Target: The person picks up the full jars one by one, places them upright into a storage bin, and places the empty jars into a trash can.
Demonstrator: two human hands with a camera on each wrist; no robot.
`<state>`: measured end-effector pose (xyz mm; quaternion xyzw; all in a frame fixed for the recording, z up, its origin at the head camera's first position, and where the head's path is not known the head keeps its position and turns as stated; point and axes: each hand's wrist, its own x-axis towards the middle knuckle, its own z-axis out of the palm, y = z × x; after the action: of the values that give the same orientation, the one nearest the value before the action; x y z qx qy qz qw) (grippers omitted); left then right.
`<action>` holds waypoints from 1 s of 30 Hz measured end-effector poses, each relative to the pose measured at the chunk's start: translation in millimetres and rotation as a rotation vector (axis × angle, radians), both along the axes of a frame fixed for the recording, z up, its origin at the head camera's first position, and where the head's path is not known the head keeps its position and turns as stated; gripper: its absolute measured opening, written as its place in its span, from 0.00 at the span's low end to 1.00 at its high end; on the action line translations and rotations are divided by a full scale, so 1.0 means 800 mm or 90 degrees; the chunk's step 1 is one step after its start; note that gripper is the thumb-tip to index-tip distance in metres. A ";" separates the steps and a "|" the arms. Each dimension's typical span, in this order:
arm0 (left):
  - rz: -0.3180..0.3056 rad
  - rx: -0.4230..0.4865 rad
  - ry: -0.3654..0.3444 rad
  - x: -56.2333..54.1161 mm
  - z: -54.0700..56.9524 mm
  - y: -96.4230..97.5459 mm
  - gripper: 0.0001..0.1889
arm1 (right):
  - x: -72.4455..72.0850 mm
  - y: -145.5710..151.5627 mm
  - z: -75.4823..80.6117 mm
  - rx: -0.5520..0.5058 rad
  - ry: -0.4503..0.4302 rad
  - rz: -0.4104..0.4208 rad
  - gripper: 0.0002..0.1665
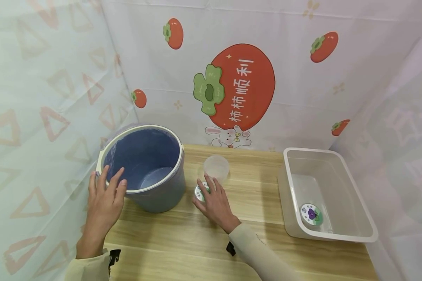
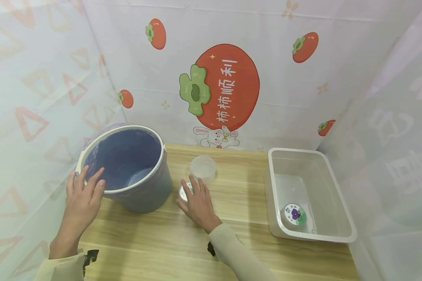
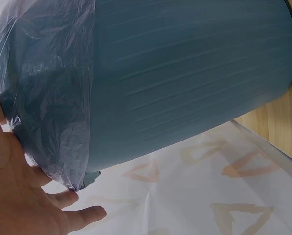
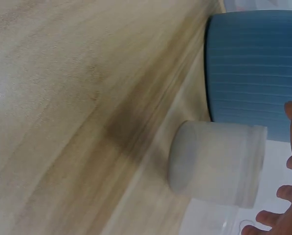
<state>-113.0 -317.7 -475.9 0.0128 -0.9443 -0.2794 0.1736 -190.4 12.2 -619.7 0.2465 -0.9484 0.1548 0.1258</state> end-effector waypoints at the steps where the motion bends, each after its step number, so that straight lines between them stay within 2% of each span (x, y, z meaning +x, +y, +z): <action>1: 0.001 -0.001 0.001 0.000 0.000 0.000 0.28 | 0.000 0.000 -0.002 0.002 -0.007 -0.002 0.44; 5: 0.004 -0.001 0.000 0.000 0.000 0.001 0.28 | 0.002 0.000 -0.007 0.005 -0.045 -0.005 0.45; 13: 0.000 -0.002 0.007 0.000 -0.001 0.001 0.29 | 0.005 0.004 -0.024 -0.002 -0.056 0.012 0.46; 21: 0.007 0.003 -0.005 0.001 0.001 0.003 0.29 | 0.004 0.006 -0.049 -0.043 0.004 0.034 0.48; 25: 0.004 0.004 -0.011 0.002 0.002 0.004 0.30 | 0.002 0.006 -0.058 -0.064 -0.030 0.031 0.47; 30: -0.001 0.003 -0.007 0.001 0.002 0.002 0.30 | 0.002 0.007 -0.057 -0.094 -0.060 0.037 0.45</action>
<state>-111.8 -315.9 -474.4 0.0142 -0.9446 -0.2814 0.1686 -188.7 17.9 -665.6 0.2566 -0.9316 0.2394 0.0941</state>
